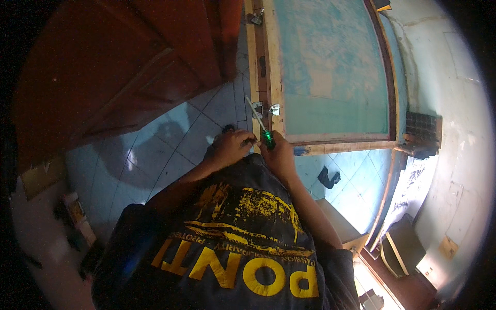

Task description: The person positions a metal latch on a wooden door frame and secures it with screws using a screwdriver. They repeatedly tighten the screws to ensure the latch is firmly attached to the frame.

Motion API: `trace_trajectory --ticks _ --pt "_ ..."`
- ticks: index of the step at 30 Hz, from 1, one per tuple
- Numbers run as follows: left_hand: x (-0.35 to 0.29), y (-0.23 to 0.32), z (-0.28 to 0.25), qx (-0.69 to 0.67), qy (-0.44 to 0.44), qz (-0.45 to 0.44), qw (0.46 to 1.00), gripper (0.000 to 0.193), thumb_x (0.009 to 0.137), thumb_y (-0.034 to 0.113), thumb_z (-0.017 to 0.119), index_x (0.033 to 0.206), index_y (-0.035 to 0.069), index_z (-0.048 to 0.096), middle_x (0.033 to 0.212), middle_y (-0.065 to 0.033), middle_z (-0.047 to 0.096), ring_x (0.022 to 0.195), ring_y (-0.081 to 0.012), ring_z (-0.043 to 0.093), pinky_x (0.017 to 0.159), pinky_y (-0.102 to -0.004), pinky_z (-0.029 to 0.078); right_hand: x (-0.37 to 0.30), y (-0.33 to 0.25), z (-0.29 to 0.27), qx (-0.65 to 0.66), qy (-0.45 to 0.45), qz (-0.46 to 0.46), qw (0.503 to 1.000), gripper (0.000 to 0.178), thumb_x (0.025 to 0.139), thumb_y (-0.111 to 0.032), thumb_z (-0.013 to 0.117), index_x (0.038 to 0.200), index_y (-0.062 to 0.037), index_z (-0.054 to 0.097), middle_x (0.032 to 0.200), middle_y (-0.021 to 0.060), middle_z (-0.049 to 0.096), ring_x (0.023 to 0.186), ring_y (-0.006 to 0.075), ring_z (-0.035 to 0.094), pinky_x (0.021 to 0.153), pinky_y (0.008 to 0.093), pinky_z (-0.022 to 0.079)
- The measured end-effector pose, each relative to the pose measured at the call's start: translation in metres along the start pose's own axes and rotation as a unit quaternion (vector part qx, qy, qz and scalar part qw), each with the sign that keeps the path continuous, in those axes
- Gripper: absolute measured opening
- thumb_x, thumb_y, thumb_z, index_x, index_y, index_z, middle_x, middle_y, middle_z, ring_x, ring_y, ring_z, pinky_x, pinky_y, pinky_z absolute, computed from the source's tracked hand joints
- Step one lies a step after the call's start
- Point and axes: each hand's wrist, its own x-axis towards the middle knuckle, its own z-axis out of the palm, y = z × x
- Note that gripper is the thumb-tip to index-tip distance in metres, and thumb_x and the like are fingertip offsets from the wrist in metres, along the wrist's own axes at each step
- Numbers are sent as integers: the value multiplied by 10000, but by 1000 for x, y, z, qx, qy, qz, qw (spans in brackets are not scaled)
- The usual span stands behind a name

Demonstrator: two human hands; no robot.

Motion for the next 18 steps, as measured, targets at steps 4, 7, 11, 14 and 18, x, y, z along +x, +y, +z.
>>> trace_trajectory --ticks 4,7,11,14,18 --pt "41 -62 8 -28 86 -17 996 165 832 127 680 941 5 659 924 -131 681 849 -277 667 742 -354 511 0 14 -14 49 24 62 997 252 857 -207 674 919 13 568 750 166 622 704 305 628 635 384 474" --pt "74 -89 14 2 95 -3 995 159 803 106 693 934 18 672 962 -118 675 907 -273 649 786 -353 503 -8 28 -30 -33 28 90 995 277 857 -219 663 960 25 584 861 222 655 837 384 653 707 415 491" --pt "96 -120 28 30 76 12 997 145 777 96 693 901 22 685 983 -101 653 957 -282 616 818 -369 492 -17 36 -36 -34 43 96 994 282 859 -212 651 991 29 585 916 239 655 895 396 646 752 425 498" --pt "99 -132 36 19 70 -11 997 142 761 86 692 891 30 696 990 -101 633 950 -290 609 820 -382 492 -18 44 -36 -47 66 61 995 288 860 -189 633 1053 15 569 956 247 651 926 410 635 772 441 503" --pt "100 -133 39 38 78 -15 996 167 743 51 684 908 37 705 994 -110 613 943 -295 604 823 -383 493 -8 26 -47 -91 18 50 994 304 859 -166 612 1118 -23 543 991 238 647 917 412 631 755 460 509"
